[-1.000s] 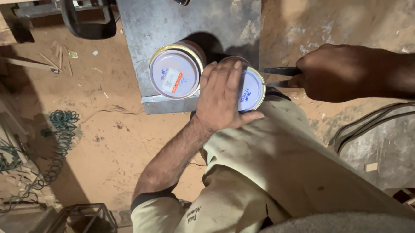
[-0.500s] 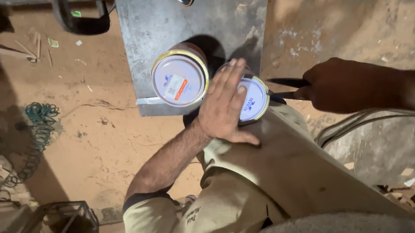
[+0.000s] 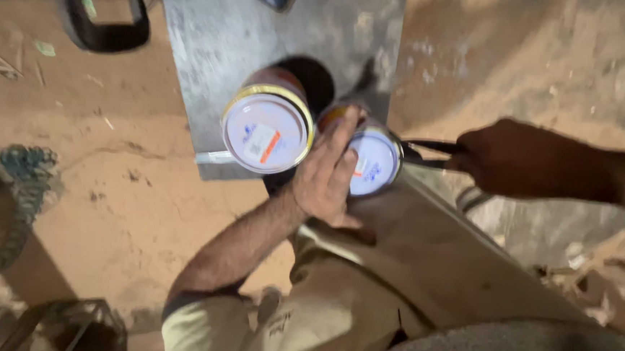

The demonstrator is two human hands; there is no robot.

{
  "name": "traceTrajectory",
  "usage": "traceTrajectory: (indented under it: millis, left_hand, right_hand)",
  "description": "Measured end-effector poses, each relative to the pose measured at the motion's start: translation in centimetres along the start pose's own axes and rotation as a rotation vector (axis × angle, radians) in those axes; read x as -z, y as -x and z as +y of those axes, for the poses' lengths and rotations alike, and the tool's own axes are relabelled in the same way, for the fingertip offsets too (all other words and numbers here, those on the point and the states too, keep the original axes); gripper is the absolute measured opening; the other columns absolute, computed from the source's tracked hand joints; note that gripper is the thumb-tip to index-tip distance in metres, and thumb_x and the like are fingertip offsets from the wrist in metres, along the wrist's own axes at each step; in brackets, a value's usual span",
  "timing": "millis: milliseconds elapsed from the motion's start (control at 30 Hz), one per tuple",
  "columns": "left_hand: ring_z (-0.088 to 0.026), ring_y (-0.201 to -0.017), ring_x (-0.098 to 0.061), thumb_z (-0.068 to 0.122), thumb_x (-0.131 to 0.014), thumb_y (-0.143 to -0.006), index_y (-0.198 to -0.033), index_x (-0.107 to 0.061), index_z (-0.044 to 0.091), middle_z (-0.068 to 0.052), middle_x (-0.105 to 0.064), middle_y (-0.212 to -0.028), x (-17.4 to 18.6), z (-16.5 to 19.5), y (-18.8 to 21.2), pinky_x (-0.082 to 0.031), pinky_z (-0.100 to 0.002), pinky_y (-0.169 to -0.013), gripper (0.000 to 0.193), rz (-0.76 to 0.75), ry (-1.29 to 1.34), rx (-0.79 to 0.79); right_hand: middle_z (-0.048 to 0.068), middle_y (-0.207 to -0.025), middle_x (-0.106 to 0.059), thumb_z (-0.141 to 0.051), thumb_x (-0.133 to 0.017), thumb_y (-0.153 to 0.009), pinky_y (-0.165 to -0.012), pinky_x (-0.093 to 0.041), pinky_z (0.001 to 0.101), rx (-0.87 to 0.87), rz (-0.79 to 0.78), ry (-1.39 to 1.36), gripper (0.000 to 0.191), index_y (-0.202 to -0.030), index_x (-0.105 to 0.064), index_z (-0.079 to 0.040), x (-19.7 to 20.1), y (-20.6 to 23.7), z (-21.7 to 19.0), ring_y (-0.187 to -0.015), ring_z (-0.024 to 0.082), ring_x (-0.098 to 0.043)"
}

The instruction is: The person holds two metal cans on a small table and uses scissors to cut open the lids, working on one can and then the other. They then pick up a small bottle of yellow liquid, unscrew its cap, and pour the liquid into one of the opened cans while reading the can's label.

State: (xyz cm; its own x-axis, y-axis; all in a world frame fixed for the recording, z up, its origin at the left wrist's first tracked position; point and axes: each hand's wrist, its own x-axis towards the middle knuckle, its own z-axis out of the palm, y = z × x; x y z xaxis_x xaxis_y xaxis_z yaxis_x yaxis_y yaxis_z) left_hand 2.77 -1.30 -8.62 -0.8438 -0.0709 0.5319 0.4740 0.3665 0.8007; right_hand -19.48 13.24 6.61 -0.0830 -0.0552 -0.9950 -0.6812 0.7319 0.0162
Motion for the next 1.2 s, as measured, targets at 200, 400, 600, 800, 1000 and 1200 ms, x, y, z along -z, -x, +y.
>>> traceTrajectory:
  millis: [200, 400, 600, 800, 1000, 1200]
  left_hand:
    - [-0.062, -0.144, -0.041, 0.074, -0.065, -0.098, -0.17, 0.002, 0.01, -0.044, -0.015, -0.16, 0.1, -0.2, 0.5, -0.044, -0.067, -0.118, 0.117, -0.043, -0.031, -0.003]
    - [-0.062, -0.144, -0.042, 0.077, -0.065, -0.086, -0.169, 0.002, 0.011, -0.044, -0.017, -0.159, -0.3, -0.2, 0.6, -0.045, -0.064, -0.119, 0.126, -0.012, -0.051, 0.025]
    - [-0.065, -0.143, -0.037, 0.082, -0.067, -0.08, -0.169, 0.006, 0.014, -0.043, -0.014, -0.16, -0.2, -0.1, 0.2, -0.042, -0.068, -0.119, 0.134, 0.017, -0.053, 0.018]
    - [-0.054, -0.143, -0.05, 0.086, -0.071, -0.074, -0.169, 0.008, 0.018, -0.04, -0.008, -0.164, -0.5, -0.1, -0.4, -0.05, -0.057, -0.113, 0.141, 0.03, -0.028, 0.022]
    - [-0.051, -0.14, -0.055, 0.086, -0.072, -0.072, -0.168, 0.01, 0.014, -0.042, -0.008, -0.164, -0.3, -0.1, -0.4, -0.052, -0.055, -0.113, 0.146, 0.044, -0.06, 0.022]
    - [-0.055, -0.141, -0.051, 0.084, -0.072, -0.069, -0.168, 0.012, 0.012, -0.041, -0.013, -0.162, -0.3, -0.1, -0.5, -0.047, -0.059, -0.115, 0.148, 0.036, -0.156, 0.021]
  right_hand:
    - [0.014, -0.067, -0.073, -0.042, -0.048, -0.102, -0.063, -0.056, 0.048, -0.02, -0.008, -0.105, 0.041, -0.104, -0.069, -0.007, -0.7, -0.7, 1.1, -0.057, 0.031, -0.07]
    - [0.019, -0.062, -0.068, -0.045, -0.055, -0.102, -0.062, -0.053, 0.0499, 0.087, 0.109, -0.101, 0.043, -0.097, -0.071, -0.006, -1.7, -1.4, 2.3, -0.053, 0.035, -0.066]
    - [0.021, -0.062, -0.068, -0.044, -0.056, -0.1, -0.062, -0.052, 0.051, 0.197, 0.219, -0.155, 0.04, -0.097, -0.072, -0.007, -2.7, -2.8, 3.7, -0.054, 0.036, -0.066]
    - [0.019, -0.065, -0.07, -0.045, -0.055, -0.101, -0.065, -0.053, 0.0488, 0.153, 0.183, -0.177, 0.038, -0.107, -0.069, -0.01, -3.1, -4.0, 4.2, -0.058, 0.032, -0.068]
    - [0.012, -0.064, -0.067, -0.044, -0.056, -0.101, -0.058, -0.054, 0.0423, 0.266, 0.146, -0.266, 0.04, -0.096, -0.069, -0.006, -2.8, -6.3, 5.2, -0.058, 0.022, -0.065]
    - [0.009, -0.059, -0.064, -0.035, -0.06, -0.099, -0.051, -0.05, 0.0382, 0.643, 0.159, -0.384, 0.036, -0.083, -0.068, -0.004, -3.0, -9.7, 6.8, -0.051, 0.019, -0.06]
